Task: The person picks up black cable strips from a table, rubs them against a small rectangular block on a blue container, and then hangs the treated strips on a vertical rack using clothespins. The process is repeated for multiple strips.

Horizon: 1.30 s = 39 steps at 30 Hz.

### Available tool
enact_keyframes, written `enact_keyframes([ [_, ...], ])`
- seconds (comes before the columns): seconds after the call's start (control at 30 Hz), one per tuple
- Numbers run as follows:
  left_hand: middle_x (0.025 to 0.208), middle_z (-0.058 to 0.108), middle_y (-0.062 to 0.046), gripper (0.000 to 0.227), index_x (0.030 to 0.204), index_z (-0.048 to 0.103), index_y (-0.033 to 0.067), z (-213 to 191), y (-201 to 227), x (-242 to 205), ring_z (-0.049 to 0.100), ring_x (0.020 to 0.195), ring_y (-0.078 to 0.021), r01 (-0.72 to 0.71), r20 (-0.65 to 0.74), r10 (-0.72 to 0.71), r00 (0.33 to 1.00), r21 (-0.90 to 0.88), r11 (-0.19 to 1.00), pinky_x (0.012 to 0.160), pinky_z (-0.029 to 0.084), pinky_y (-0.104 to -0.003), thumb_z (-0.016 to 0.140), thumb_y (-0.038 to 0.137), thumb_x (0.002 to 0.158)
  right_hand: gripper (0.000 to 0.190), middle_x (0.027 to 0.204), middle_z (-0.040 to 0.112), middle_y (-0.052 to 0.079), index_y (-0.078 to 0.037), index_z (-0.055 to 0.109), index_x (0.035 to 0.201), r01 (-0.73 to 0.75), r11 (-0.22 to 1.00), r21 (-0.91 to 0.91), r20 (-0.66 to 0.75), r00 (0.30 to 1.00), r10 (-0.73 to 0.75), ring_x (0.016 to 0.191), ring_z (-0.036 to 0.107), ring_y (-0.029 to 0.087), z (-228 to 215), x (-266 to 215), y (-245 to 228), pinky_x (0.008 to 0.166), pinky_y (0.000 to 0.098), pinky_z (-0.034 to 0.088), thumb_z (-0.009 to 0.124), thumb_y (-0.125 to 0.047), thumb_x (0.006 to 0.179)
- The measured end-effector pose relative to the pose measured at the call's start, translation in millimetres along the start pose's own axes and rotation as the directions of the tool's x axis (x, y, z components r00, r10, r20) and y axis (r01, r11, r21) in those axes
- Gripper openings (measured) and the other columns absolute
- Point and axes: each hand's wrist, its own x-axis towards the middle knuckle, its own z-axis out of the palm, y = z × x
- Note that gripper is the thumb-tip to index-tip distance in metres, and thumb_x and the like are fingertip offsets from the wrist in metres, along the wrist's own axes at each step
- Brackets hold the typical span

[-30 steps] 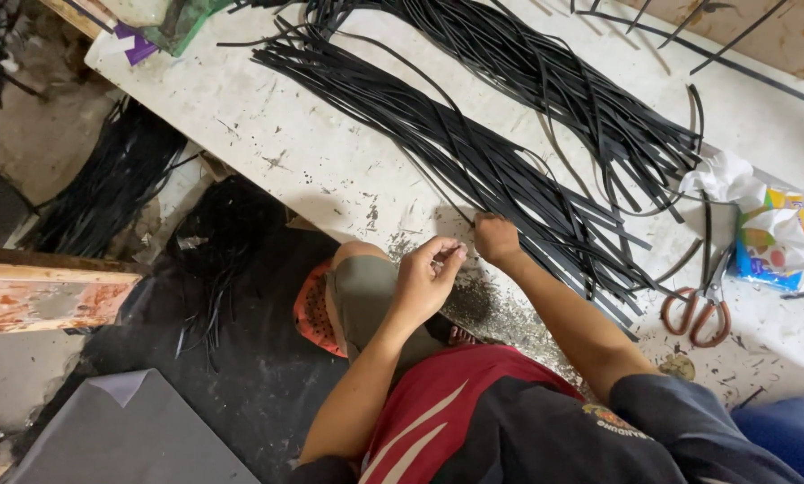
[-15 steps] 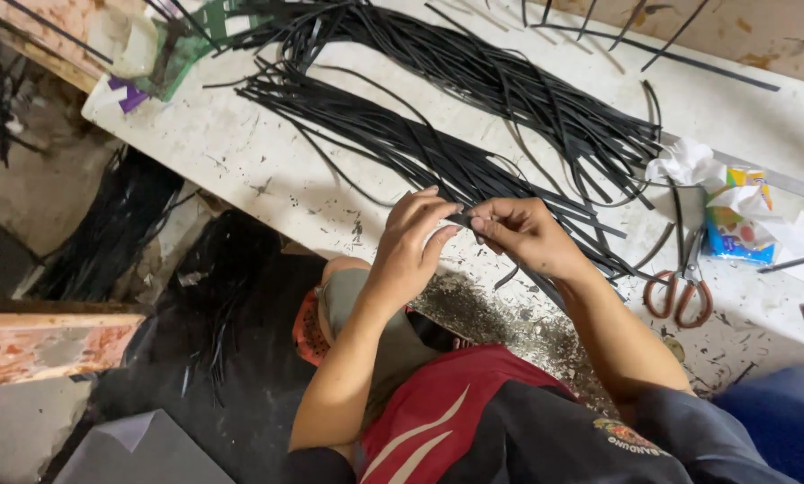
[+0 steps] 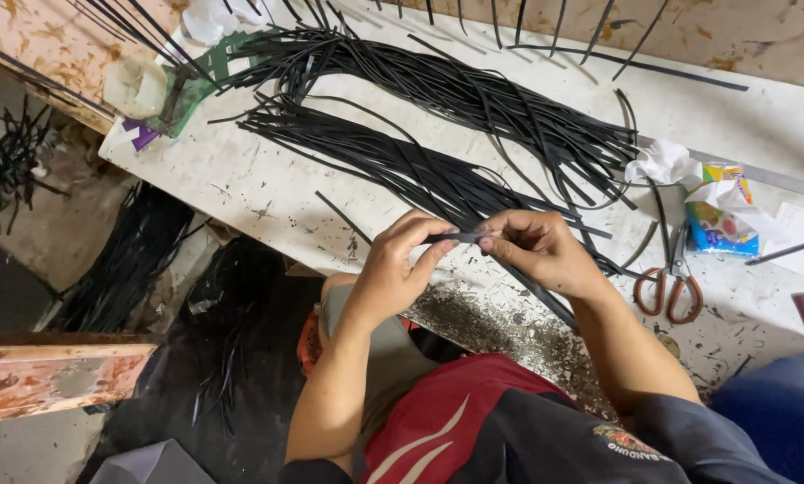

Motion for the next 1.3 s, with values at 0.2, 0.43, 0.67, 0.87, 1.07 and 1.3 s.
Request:
enact_keyframes([
  [0.2, 0.093, 0.068, -0.012, 0.012, 0.108, 0.070, 0.0009, -9, 16, 3, 0.069, 0.091, -0.0286, 0.073, 0.068, -0.070, 0.995, -0.044, 0.996, 0.081, 0.056, -0.038, 0.067, 0.006, 0.097, 0.011, 0.073, 0.073, 0.011, 0.005, 0.076, 0.099, 0.040, 0.988, -0.150, -0.016, 0.999, -0.043, 0.070, 0.063, 0.013, -27, -19, 8, 0.067, 0.0297, 0.053, 0.073, 0.003, 0.088],
  [0.43, 0.087, 0.069, -0.017, 0.011, 0.104, 0.070, -0.0039, 1, 34, 24, 0.070, 0.083, -0.0331, 0.031, 0.184, -0.034, 0.982, 0.018, 0.999, 0.070, 0.057, -0.038, 0.066, 0.002, 0.096, 0.010, 0.083, 0.076, 0.018, 0.004, 0.076, 0.095, 0.214, 0.920, -0.329, 0.017, 0.975, -0.221, 0.077, 0.075, 0.029, -6, -10, -31, 0.074, 0.0394, 0.058, 0.075, 0.002, 0.085],
  [0.67, 0.087, 0.070, -0.016, 0.012, 0.104, 0.071, -0.0016, 1, 47, 34, 0.071, 0.084, -0.0341, -0.010, 0.214, -0.005, 0.977, 0.072, 0.997, 0.068, 0.058, -0.039, 0.067, 0.003, 0.093, 0.006, 0.084, 0.076, 0.019, 0.004, 0.075, 0.092, 0.172, 0.861, -0.478, -0.056, 0.973, -0.225, 0.077, 0.075, 0.034, -20, -33, -44, 0.071, 0.0409, 0.058, 0.073, -0.001, 0.088],
  [0.87, 0.085, 0.070, -0.017, 0.011, 0.102, 0.072, -0.0029, 20, 49, 50, 0.072, 0.081, -0.0352, -0.121, 0.326, 0.123, 0.937, -0.027, 0.992, 0.068, 0.058, -0.040, 0.066, 0.001, 0.094, 0.009, 0.087, 0.076, 0.018, 0.003, 0.075, 0.093, 0.191, 0.757, -0.625, -0.142, 0.926, -0.350, 0.079, 0.074, 0.036, -16, -56, -44, 0.070, 0.0409, 0.059, 0.078, 0.000, 0.085],
  [1.07, 0.081, 0.068, -0.014, 0.008, 0.099, 0.072, 0.0019, 28, 28, 58, 0.070, 0.079, -0.0363, -0.118, 0.368, 0.138, 0.919, -0.075, 0.990, 0.067, 0.056, -0.042, 0.069, 0.005, 0.093, 0.007, 0.083, 0.072, 0.013, -0.001, 0.072, 0.093, 0.011, 0.509, -0.861, -0.217, 0.896, -0.387, 0.073, 0.071, 0.032, -15, -77, -50, 0.064, 0.0381, 0.057, 0.075, -0.001, 0.087],
  [1.3, 0.083, 0.069, -0.011, 0.012, 0.103, 0.072, 0.0049, 43, 19, 72, 0.071, 0.080, -0.0330, -0.174, 0.404, 0.248, 0.881, -0.209, 0.962, 0.068, 0.057, -0.038, 0.069, 0.002, 0.092, 0.003, 0.083, 0.069, 0.009, -0.006, 0.072, 0.096, -0.130, 0.270, -0.954, -0.243, 0.863, -0.443, 0.072, 0.068, 0.029, -1, -88, -75, 0.064, 0.0367, 0.054, 0.070, -0.005, 0.093],
])
